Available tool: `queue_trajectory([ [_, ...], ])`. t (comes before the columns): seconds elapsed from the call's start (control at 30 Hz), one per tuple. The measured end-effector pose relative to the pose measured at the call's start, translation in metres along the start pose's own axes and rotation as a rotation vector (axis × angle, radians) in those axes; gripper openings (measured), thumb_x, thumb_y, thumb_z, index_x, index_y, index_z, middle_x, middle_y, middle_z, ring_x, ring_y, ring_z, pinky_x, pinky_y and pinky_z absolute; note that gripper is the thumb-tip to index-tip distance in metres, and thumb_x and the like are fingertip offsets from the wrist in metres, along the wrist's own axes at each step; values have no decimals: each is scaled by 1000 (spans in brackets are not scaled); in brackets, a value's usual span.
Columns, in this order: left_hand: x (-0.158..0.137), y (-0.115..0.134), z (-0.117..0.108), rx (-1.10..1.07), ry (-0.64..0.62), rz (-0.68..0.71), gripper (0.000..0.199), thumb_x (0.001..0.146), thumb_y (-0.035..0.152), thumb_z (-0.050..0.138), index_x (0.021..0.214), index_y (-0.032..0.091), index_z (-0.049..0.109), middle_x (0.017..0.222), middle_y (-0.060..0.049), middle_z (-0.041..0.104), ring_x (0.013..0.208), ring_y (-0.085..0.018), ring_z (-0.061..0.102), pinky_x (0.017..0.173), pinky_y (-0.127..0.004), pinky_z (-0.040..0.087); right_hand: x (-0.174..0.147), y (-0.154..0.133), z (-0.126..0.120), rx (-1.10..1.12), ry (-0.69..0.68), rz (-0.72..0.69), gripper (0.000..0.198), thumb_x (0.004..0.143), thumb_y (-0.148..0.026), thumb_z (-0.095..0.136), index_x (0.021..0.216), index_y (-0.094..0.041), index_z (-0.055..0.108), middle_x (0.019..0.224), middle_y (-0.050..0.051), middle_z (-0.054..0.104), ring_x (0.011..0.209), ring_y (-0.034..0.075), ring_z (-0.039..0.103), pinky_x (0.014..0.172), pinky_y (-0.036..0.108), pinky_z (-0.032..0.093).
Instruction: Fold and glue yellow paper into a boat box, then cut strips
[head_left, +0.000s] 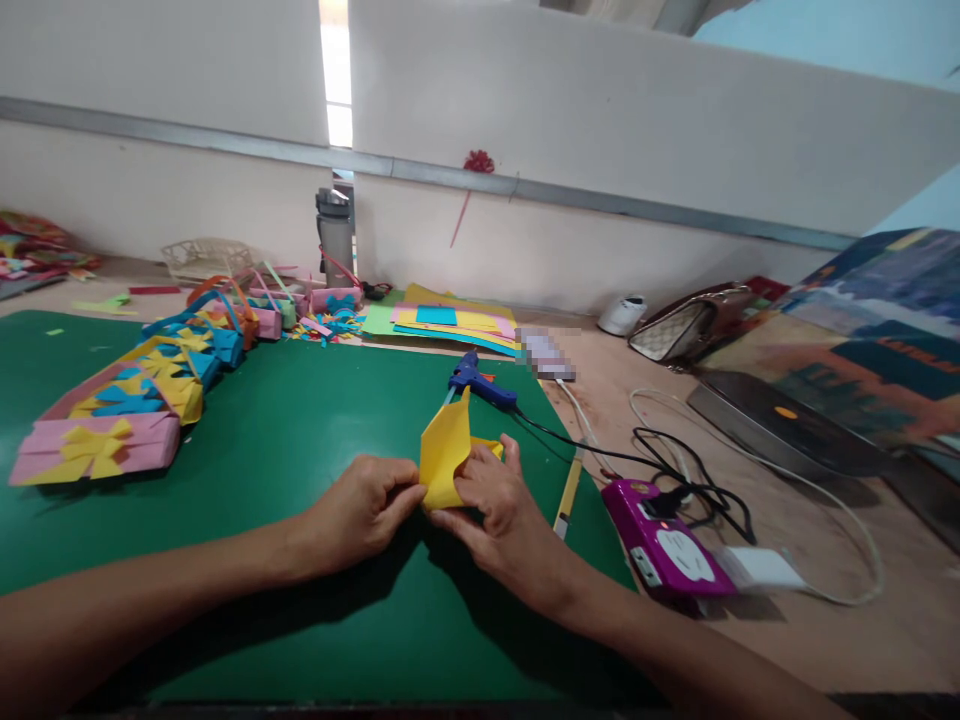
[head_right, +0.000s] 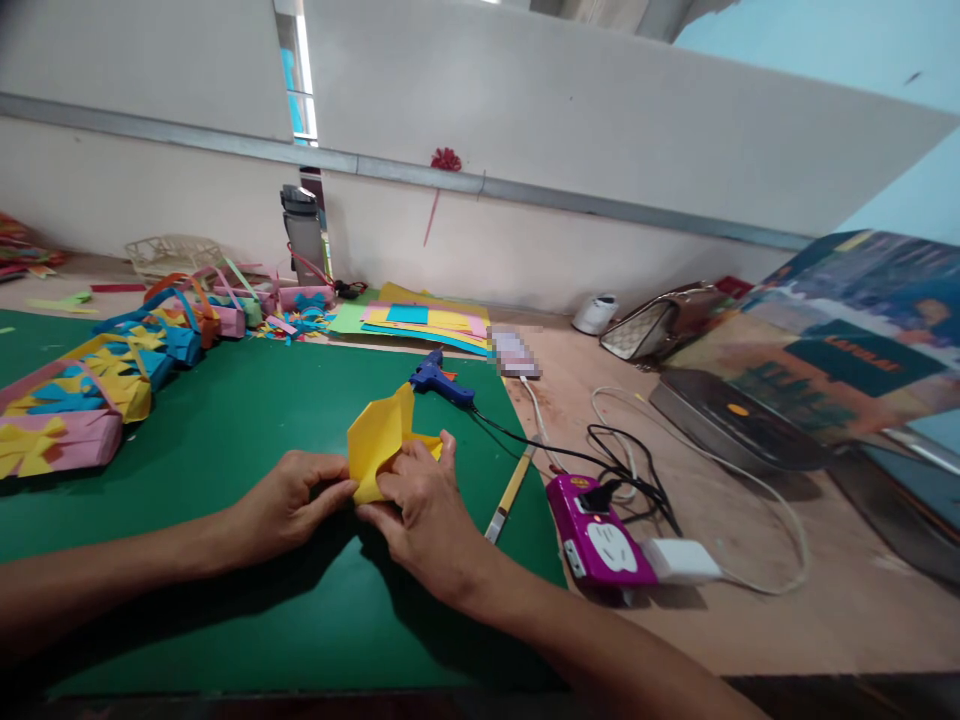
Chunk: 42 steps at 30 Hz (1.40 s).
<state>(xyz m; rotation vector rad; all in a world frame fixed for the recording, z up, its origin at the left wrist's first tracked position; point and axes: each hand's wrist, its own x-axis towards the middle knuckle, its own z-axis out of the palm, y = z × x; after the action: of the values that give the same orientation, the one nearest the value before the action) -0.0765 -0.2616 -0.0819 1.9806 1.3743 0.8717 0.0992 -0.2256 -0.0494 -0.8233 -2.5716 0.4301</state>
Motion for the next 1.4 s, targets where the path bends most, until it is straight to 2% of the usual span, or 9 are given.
queue_trajectory([
  [0.17, -1, 3, -5, -76, -69, -3, 25, 86, 23, 40, 76, 13, 61, 67, -1, 57, 60, -12, 46, 57, -20, 34, 1, 1, 0, -8, 1, 9, 11, 76, -18, 65, 69, -19, 58, 84, 0, 63, 91, 20, 53, 95, 50, 16],
  [0.4, 0, 2, -11, -134, -128, -7, 25, 85, 23, 39, 76, 14, 61, 62, 3, 50, 56, -10, 38, 53, -19, 29, 3, 4, 3, -8, -23, 38, 14, 76, -17, 67, 67, -18, 56, 82, -1, 61, 87, 18, 54, 93, 45, 20],
  [0.6, 2, -2, -12, -200, -173, -19, 24, 85, 24, 41, 82, 13, 62, 65, 3, 50, 58, -9, 38, 55, -19, 31, 5, 6, 4, 45, -27, 46, 16, 75, -16, 67, 66, -17, 53, 79, -2, 60, 84, 16, 52, 92, 43, 19],
  [0.8, 1, -6, -9, -128, -150, -5, 28, 87, 25, 39, 82, 11, 63, 71, -1, 58, 63, -12, 46, 61, -21, 37, 4, 5, 5, 35, -39, 19, 15, 78, -17, 62, 66, -18, 54, 80, -1, 60, 84, 17, 52, 92, 44, 20],
  [0.97, 0, -9, -5, -27, -143, 39, 26, 88, 21, 39, 81, 13, 63, 71, -2, 61, 61, -12, 49, 59, -21, 36, 5, 4, 6, 19, -51, 11, 14, 77, -17, 64, 66, -17, 56, 80, -1, 61, 85, 17, 53, 92, 44, 20],
  [1.23, -2, -9, -4, 109, -137, 104, 23, 86, 16, 38, 79, 14, 60, 69, -2, 58, 60, -11, 47, 57, -20, 35, 5, 4, 5, 14, -96, 38, 14, 76, -15, 67, 63, -17, 61, 77, -1, 60, 84, 16, 53, 93, 46, 18],
  [1.4, -4, -7, -4, 162, -140, 120, 21, 84, 14, 39, 75, 14, 58, 67, -1, 55, 59, -11, 46, 59, -21, 37, 3, 3, 6, 23, -56, 29, 21, 74, -17, 69, 58, -15, 55, 73, -2, 60, 82, 17, 53, 92, 46, 18],
])
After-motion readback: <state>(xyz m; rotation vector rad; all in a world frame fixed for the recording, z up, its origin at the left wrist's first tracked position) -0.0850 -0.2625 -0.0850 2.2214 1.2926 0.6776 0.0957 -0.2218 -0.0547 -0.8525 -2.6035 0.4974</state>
